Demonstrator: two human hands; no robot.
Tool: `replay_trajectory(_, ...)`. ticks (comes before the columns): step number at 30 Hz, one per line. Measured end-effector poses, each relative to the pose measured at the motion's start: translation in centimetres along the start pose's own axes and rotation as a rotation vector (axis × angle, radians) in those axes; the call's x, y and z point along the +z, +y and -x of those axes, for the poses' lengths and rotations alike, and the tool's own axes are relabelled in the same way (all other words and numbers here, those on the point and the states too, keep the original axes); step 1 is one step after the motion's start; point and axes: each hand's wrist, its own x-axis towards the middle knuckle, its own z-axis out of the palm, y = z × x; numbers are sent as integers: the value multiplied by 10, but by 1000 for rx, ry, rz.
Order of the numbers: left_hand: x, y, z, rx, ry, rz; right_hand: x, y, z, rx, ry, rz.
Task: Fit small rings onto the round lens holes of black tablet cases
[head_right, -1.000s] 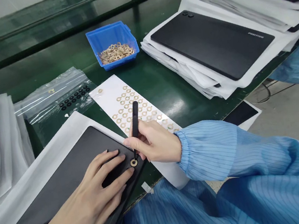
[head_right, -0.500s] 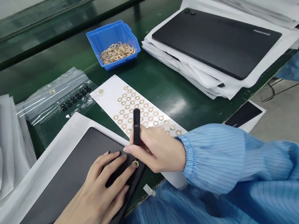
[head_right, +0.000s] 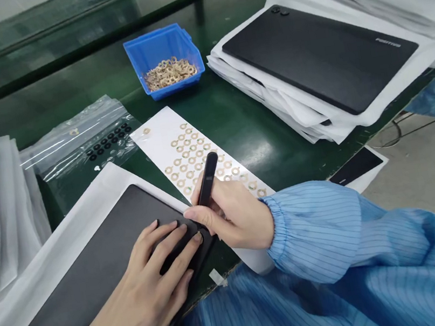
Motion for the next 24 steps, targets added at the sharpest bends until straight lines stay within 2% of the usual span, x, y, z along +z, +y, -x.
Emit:
replay_trajectory(10,0,0,1,14,-34,-11,-1,-1,-1,9,-5,-22)
replay_trajectory(16,3,4,4,-28,11,-76,0,-1,0,4,-12,-10)
replay_trajectory(24,9,4,9,-56,66,-45,-1,2,2,-142,-7,76)
